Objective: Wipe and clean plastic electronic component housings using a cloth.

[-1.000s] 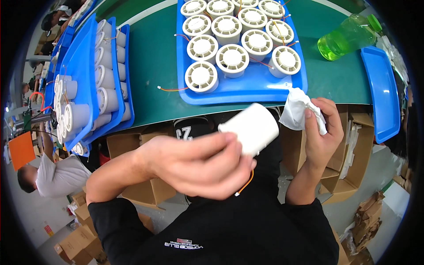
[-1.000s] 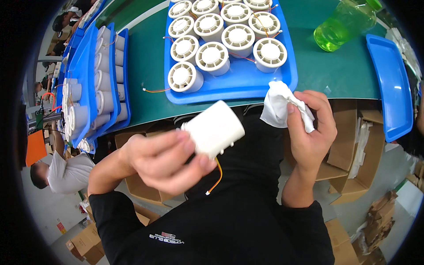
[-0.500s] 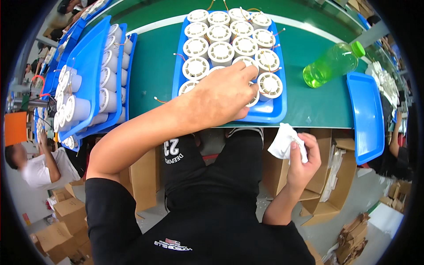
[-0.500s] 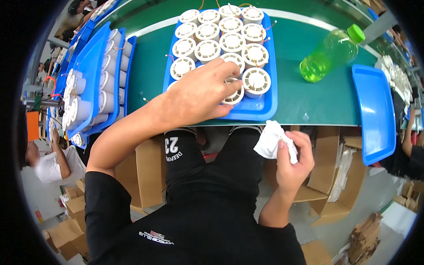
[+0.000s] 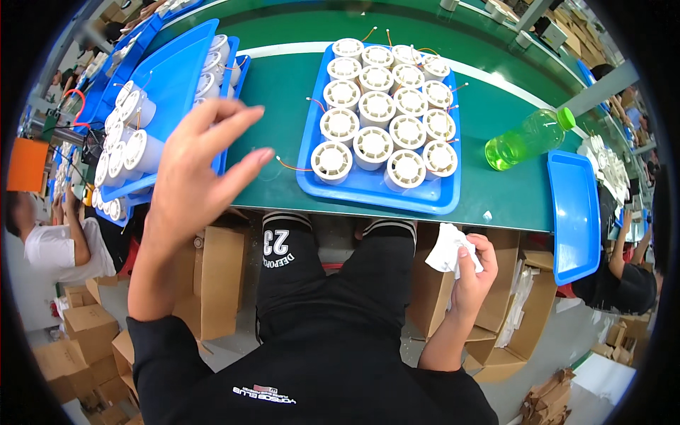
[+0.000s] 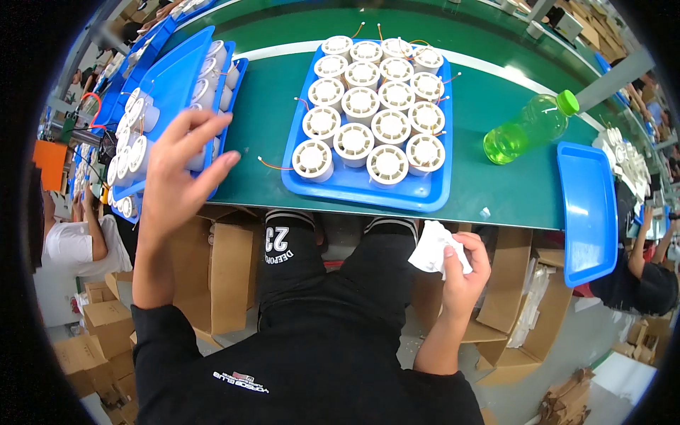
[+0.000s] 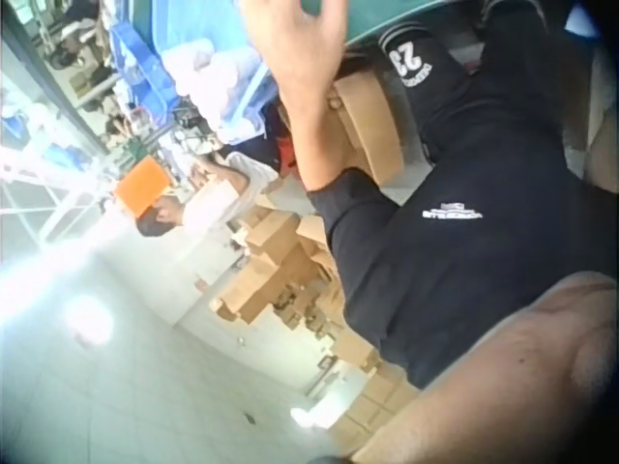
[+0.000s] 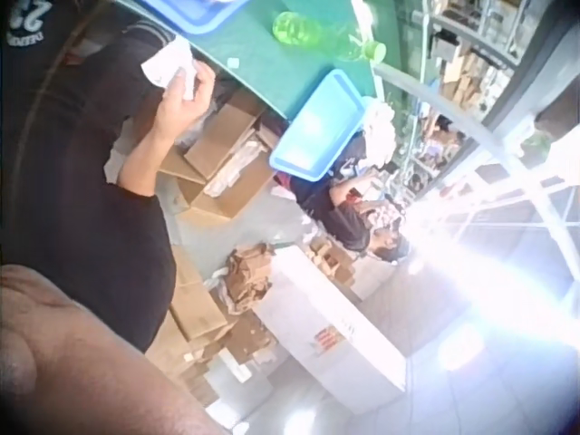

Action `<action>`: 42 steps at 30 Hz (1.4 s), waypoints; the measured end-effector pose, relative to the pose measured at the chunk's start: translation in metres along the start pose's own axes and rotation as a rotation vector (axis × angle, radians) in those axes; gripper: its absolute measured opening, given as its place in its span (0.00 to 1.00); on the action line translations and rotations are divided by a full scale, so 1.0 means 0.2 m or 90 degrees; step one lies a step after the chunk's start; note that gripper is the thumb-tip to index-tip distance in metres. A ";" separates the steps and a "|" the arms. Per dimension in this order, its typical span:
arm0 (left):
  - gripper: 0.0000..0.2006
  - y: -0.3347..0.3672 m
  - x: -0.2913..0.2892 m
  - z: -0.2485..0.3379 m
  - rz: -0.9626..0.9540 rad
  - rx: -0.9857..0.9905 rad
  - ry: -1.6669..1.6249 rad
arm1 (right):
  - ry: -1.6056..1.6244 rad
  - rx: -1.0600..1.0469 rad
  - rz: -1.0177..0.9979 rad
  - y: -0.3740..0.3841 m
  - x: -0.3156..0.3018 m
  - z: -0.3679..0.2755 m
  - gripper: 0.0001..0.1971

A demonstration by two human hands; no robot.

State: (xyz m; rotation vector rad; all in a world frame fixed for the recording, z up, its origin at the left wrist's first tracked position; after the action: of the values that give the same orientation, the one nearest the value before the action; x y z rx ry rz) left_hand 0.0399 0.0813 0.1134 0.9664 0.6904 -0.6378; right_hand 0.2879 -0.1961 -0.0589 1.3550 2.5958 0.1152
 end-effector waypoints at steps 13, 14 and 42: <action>0.17 -0.34 0.47 -0.11 -0.041 -0.090 -0.026 | 0.083 0.218 -0.010 -0.04 -0.05 0.05 0.15; 0.17 -0.33 0.48 -0.12 -0.027 -0.118 -0.057 | 0.056 0.234 -0.036 -0.05 0.00 0.06 0.18; 0.25 -0.28 0.48 -0.18 0.018 -0.168 -0.023 | 0.054 0.140 0.002 -0.25 -0.19 -0.11 0.17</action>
State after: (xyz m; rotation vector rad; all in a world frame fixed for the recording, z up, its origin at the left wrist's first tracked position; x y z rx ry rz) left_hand 0.0487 0.0730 -0.0033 0.7172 0.7082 -0.5228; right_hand 0.2633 -0.2554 -0.0404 1.4552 2.7440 -0.1178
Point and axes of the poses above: each hand's wrist, its own y-axis towards the middle knuckle, its own x-axis out of the palm, z = x × y, the point moved 5 cm from there along y, towards the middle knuckle, and after that the axes turned 7 degrees about -y, right-handed, at the moved point
